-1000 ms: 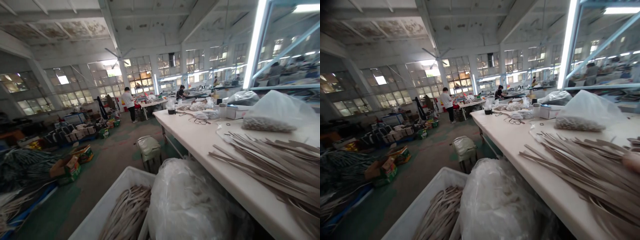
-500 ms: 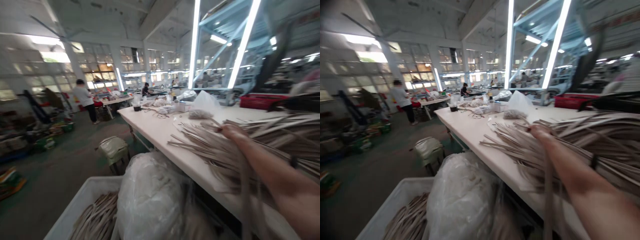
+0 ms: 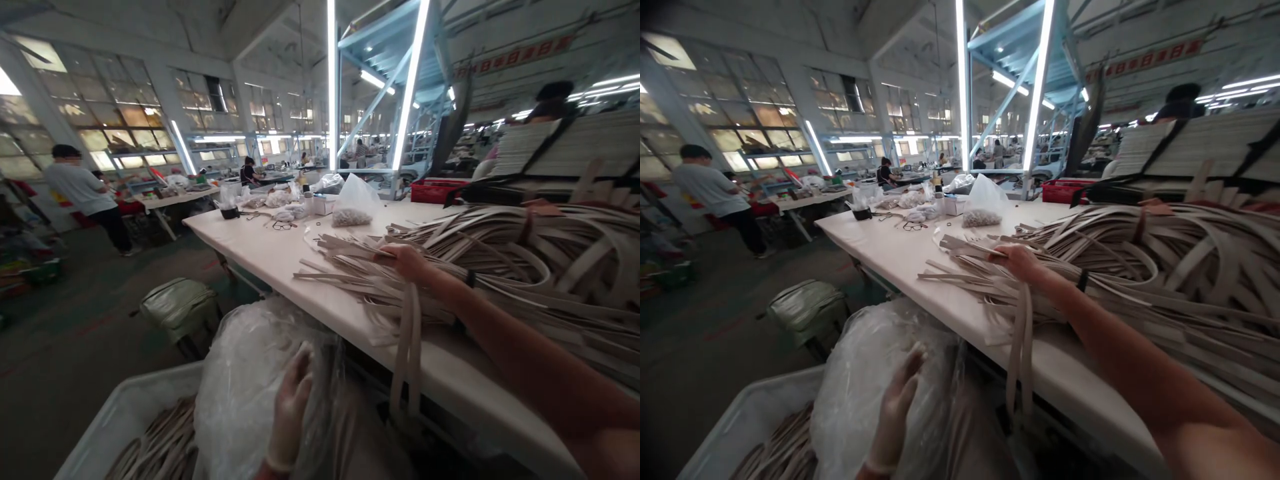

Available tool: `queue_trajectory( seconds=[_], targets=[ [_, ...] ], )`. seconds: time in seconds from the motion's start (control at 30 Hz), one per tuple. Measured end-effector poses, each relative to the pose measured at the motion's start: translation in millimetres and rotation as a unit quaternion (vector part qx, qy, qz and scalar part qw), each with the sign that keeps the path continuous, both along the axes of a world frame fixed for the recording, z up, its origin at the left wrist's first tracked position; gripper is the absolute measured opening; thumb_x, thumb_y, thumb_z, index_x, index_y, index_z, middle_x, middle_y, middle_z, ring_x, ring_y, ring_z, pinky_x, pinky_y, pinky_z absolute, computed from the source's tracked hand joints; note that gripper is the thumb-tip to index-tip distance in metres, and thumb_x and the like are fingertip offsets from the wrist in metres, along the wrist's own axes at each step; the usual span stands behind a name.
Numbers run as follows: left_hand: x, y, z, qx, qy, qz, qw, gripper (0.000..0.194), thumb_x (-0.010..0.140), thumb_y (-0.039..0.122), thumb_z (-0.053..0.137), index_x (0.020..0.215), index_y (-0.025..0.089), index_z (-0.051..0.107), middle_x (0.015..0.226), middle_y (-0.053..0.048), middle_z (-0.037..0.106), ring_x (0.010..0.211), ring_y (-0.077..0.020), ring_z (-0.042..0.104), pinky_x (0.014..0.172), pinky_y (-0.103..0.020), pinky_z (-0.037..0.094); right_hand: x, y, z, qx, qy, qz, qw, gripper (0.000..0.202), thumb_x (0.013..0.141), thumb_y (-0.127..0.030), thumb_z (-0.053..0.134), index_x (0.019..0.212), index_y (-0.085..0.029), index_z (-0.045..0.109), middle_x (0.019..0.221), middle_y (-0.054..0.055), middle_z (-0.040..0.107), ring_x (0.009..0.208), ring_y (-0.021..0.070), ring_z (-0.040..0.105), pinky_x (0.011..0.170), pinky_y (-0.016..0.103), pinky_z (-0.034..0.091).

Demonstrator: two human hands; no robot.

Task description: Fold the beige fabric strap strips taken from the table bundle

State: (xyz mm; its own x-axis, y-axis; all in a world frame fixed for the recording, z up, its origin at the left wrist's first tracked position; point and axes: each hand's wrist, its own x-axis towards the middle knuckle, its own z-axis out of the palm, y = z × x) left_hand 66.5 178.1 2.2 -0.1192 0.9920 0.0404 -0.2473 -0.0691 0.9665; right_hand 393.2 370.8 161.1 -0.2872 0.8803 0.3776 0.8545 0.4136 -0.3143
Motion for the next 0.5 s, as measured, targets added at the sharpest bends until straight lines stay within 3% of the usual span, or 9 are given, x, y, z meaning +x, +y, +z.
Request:
queue_trajectory(
  seconds=[0.03, 0.1, 0.17, 0.23, 0.37, 0.5],
  targets=[
    [25, 23, 7.0, -0.007, -0.047, -0.081, 0.996, 0.059, 0.077, 0.05, 0.078, 0.129, 0.025, 0.066, 0.139, -0.01, 0.063, 0.131, -0.0296, 0.056, 0.114, -0.043, 0.041, 0, -13, -2.4, 0.009, 0.01, 0.022, 1.0, 0.023, 0.09, -0.024, 0.056, 0.096, -0.02, 0.077, 0.09, 0.006, 0.076, 0.083, 0.0215, 0.068, 0.077, 0.028, 0.048],
    [74, 64, 24.8, -0.017, -0.142, -0.179, 0.973, 0.072, 0.072, 0.051, 0.082, 0.135, 0.024, 0.06, 0.143, -0.013, 0.059, 0.135, -0.0301, 0.053, 0.116, -0.045, 0.037, -2, -39, -6.7, 0.015, 0.02, 0.058, 0.998, 0.024, 0.09, -0.023, 0.054, 0.094, -0.02, 0.077, 0.087, 0.006, 0.075, 0.08, 0.0215, 0.068, 0.074, 0.028, 0.047],
    [113, 93, 44.8, -0.052, -0.248, -0.227, 0.94, 0.07, 0.076, 0.059, 0.074, 0.134, 0.023, 0.059, 0.141, -0.014, 0.06, 0.135, -0.0297, 0.053, 0.117, -0.047, 0.036, -4, -64, -11.0, 0.01, 0.023, 0.087, 0.996, 0.025, 0.091, -0.022, 0.051, 0.092, -0.02, 0.076, 0.087, 0.006, 0.074, 0.08, 0.0209, 0.068, 0.073, 0.028, 0.047],
    [138, 109, 63.2, -0.074, -0.324, -0.247, 0.91, 0.06, 0.082, 0.059, 0.068, 0.128, 0.02, 0.063, 0.137, -0.014, 0.063, 0.134, -0.0279, 0.055, 0.116, -0.044, 0.038, -6, -84, -16.5, -0.001, 0.016, 0.118, 0.993, 0.026, 0.089, -0.017, 0.049, 0.091, -0.019, 0.075, 0.088, 0.007, 0.073, 0.08, 0.0201, 0.067, 0.072, 0.027, 0.046],
    [151, 109, 84.0, -0.079, -0.412, -0.286, 0.861, 0.047, 0.094, 0.05, 0.055, 0.126, 0.017, 0.064, 0.126, -0.011, 0.069, 0.127, -0.0272, 0.059, 0.112, -0.046, 0.044, -5, -110, -30.8, -0.035, -0.008, 0.161, 0.986, 0.025, 0.086, -0.012, 0.048, 0.089, -0.018, 0.072, 0.087, 0.007, 0.069, 0.074, 0.0174, 0.064, 0.067, 0.025, 0.043],
    [152, 99, 80.5, -0.126, -0.445, -0.297, 0.835, 0.045, 0.101, 0.043, 0.038, 0.124, 0.018, 0.066, 0.113, -0.011, 0.073, 0.119, -0.0267, 0.065, 0.107, -0.047, 0.048, -1, -126, -37.2, -0.064, -0.004, 0.183, 0.981, 0.024, 0.089, -0.013, 0.047, 0.086, -0.018, 0.071, 0.086, 0.006, 0.068, 0.074, 0.016, 0.063, 0.065, 0.024, 0.041]
  ],
)
